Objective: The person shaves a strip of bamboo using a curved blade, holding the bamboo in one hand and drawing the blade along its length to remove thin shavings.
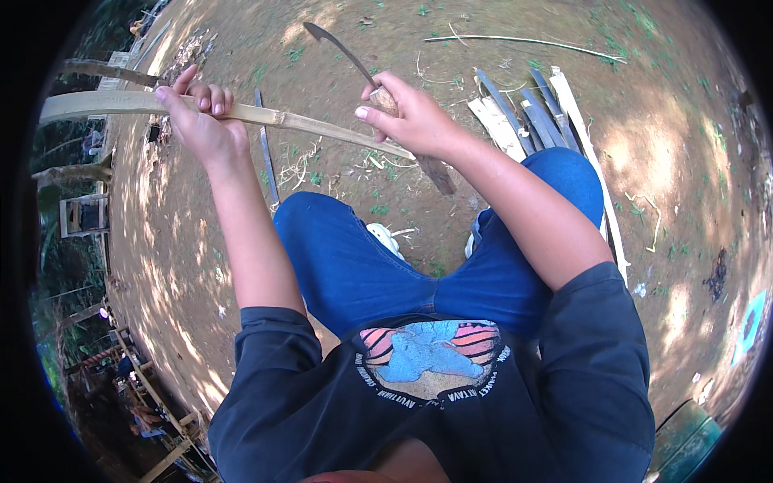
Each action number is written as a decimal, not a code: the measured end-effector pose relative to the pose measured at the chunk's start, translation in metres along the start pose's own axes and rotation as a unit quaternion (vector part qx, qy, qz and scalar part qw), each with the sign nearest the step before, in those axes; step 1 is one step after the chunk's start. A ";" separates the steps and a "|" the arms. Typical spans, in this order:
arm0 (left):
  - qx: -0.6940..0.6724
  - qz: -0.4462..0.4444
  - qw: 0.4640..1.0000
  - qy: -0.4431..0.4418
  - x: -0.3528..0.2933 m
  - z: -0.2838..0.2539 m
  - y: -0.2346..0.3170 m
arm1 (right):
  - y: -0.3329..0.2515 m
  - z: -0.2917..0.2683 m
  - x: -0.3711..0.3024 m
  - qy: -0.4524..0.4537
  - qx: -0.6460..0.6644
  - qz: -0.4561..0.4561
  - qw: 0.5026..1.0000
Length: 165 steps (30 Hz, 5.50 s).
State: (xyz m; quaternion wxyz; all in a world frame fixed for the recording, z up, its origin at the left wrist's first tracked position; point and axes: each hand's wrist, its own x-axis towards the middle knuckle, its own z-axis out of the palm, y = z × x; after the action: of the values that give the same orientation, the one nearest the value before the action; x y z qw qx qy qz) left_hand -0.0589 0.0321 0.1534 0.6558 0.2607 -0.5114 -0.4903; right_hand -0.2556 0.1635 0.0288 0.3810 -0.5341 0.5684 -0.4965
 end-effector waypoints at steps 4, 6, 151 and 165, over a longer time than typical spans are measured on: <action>0.001 -0.037 0.998 -0.058 -0.007 -0.005 -0.011 | -0.030 0.018 -0.021 0.042 0.022 0.067 0.997; 0.051 0.023 0.993 -0.107 -0.009 -0.008 -0.012 | -0.017 0.035 -0.023 0.097 0.053 0.071 0.991; -0.057 0.194 0.973 -0.108 0.077 0.020 0.122 | -0.092 0.104 -0.032 0.069 0.091 -0.083 0.990; -0.031 0.196 0.976 -0.092 0.088 0.015 0.124 | -0.078 0.092 -0.040 0.043 0.078 -0.074 0.993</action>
State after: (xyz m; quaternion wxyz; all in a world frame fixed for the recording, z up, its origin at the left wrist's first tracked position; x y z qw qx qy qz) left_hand -0.0268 0.0021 0.2992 0.6970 0.0886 -0.5955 -0.3895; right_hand -0.1439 0.1929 0.0804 0.3587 -0.5214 0.5023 -0.5892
